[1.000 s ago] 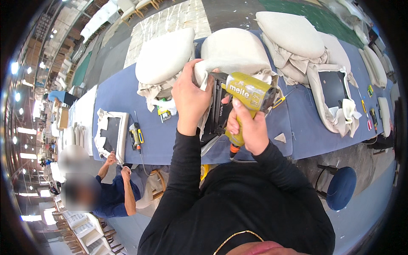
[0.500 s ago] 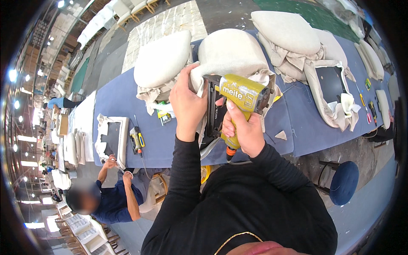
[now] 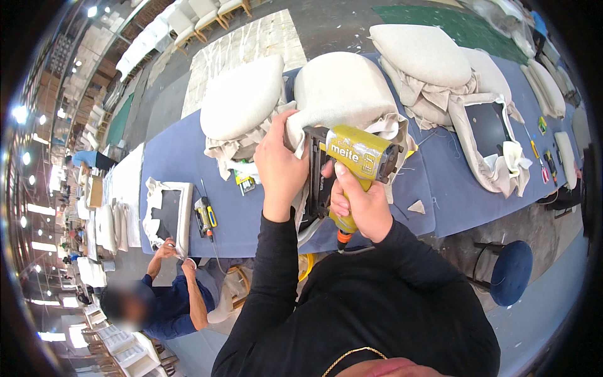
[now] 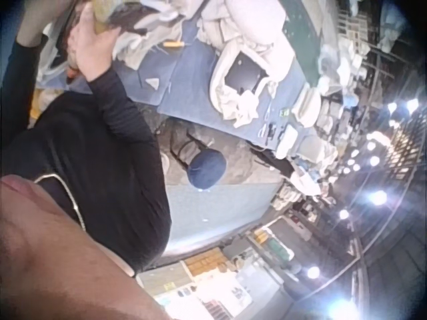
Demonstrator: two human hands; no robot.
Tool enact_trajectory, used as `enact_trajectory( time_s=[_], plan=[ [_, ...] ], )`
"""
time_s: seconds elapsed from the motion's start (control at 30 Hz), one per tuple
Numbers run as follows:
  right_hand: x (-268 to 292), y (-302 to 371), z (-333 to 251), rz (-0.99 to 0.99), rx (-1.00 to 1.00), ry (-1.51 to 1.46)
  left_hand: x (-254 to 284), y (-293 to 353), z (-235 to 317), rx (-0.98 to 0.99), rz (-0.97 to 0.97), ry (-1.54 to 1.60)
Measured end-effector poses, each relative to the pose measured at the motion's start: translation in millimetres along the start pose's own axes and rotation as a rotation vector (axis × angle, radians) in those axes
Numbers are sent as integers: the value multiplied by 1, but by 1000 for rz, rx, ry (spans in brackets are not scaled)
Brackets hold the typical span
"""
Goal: The person is upholstering chair seats by fitting fabric covers over foam cushions. They use a staple gun to secure the fabric to the underside of the seat frames and a screwdriver to tuck the fabric edges into the seams. The process involves repeated stretching, stapling, and tucking of the fabric to ensure a tight fit.
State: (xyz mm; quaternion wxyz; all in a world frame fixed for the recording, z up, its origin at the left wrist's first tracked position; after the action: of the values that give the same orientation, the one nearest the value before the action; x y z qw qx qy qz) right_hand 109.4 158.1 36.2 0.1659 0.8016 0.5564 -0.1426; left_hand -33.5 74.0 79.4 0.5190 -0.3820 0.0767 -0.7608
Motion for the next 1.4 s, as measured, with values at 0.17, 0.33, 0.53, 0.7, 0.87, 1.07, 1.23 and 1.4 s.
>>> enact_trajectory(
  time_s=[0.17,0.33,0.53,0.7,0.87,1.07,1.23,1.4],
  plan=[
    [10,0,-4,-27,-64,28,0,4,-10,-18,27,110],
    [115,10,2,-76,-140,277,19,19,-22,145,80,326],
    [323,64,161,633,-19,1633,43,50,-68,169,211,552],
    [408,52,246,855,-561,1798,53,79,-65,146,121,492],
    [400,-28,221,774,158,1962,27,71,-19,-46,26,400],
    [463,-97,218,544,-360,2033,-18,70,26,-174,53,344],
    [534,-123,199,478,-378,1895,-15,56,11,-44,72,183],
    [432,-110,92,657,44,541,13,57,-43,71,-201,890]
  ],
)
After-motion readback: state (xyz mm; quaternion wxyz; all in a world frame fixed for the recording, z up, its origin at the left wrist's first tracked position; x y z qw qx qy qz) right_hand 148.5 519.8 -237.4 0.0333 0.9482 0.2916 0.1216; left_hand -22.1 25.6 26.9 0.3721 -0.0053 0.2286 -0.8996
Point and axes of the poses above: each hand's wrist, its own y-axis away from the middle knuckle, its own x-axis out of the back of the hand, z = x × y, the point moved 5 cm from there along -y, towards the middle knuckle, and after that the axes turned 11 degrees about y, right-handed, at the moved point
